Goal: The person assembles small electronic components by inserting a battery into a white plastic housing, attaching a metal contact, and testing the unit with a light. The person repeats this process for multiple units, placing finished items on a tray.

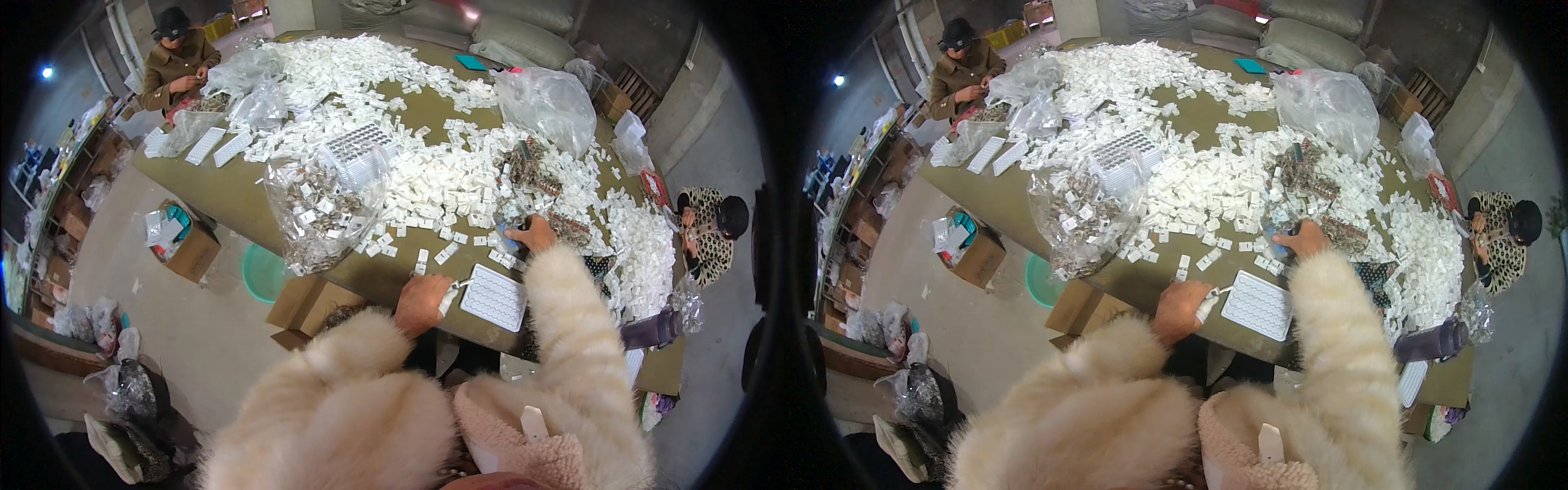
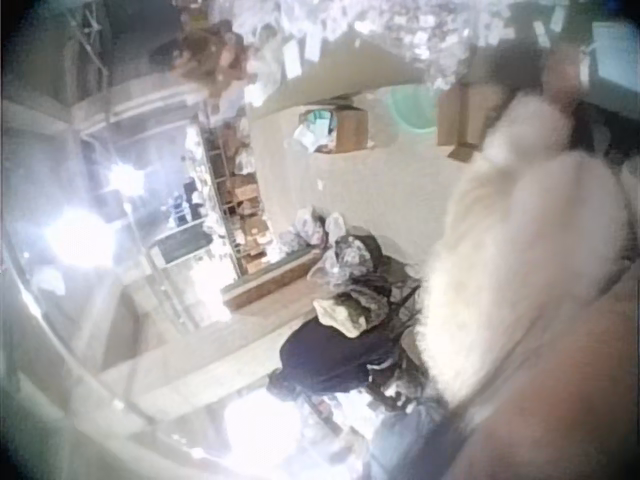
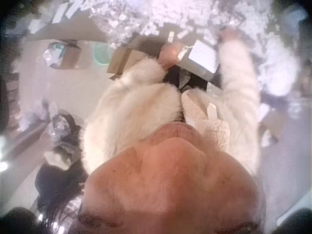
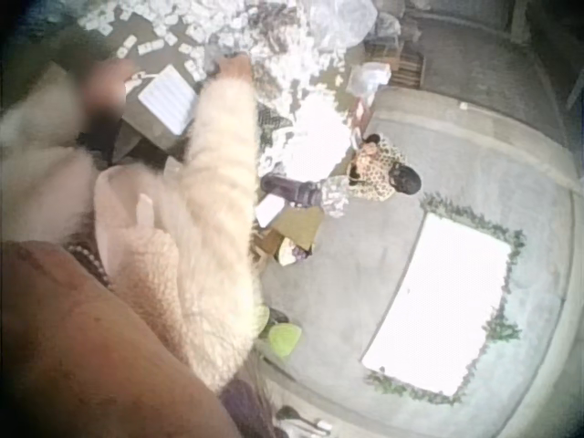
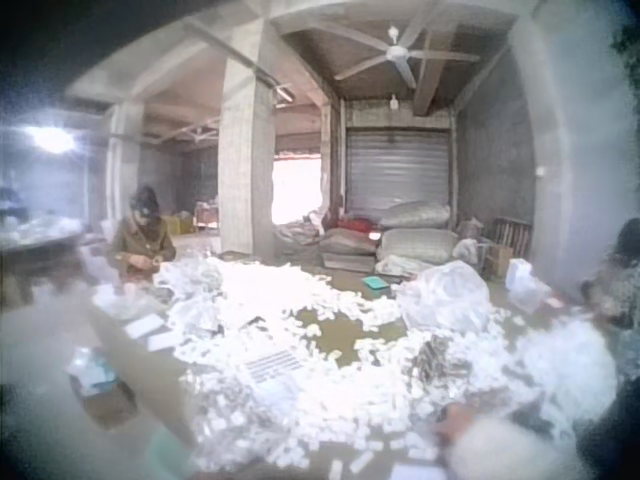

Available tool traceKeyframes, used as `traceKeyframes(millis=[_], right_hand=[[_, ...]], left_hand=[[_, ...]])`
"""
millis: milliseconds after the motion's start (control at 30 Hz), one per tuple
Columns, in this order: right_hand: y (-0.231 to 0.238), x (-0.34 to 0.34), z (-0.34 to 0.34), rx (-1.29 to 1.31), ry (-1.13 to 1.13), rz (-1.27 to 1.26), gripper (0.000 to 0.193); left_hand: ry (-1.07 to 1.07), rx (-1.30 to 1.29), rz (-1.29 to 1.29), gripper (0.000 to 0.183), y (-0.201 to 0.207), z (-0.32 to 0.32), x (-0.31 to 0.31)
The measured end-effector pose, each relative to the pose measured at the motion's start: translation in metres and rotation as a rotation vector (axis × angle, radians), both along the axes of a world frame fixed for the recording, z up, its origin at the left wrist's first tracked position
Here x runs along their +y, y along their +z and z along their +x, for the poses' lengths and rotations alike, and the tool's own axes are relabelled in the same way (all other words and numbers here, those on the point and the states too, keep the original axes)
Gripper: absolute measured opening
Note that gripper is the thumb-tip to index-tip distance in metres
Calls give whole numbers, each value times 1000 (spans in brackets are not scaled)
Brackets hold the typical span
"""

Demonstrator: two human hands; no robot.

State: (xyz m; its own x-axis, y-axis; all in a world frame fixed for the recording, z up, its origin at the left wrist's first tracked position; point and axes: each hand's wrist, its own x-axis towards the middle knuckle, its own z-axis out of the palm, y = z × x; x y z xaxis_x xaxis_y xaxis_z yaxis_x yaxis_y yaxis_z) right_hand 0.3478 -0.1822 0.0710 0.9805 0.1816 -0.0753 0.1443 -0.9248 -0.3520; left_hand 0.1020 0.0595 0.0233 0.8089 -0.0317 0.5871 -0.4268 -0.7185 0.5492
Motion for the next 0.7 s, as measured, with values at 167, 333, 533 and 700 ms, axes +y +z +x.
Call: traceKeyframes(millis=[167, 333, 533, 700], right_hand=[[-16, -4, 3, 38, -71, 39, 92], [-24, 4, 7, 40, -57, 197, 68], [-5, 21, -9, 57, -11, 84, 80], [11, 41, -33, -50, -8, -26, 82]], left_hand=[[28, -32, -2, 22, -2, 0, -3], [63, -56, 70, 20, -1, -1, -6], [102, -109, 111, 19, -1, 1, -9], [96, -121, 106, 19, -6, 3, -8]])
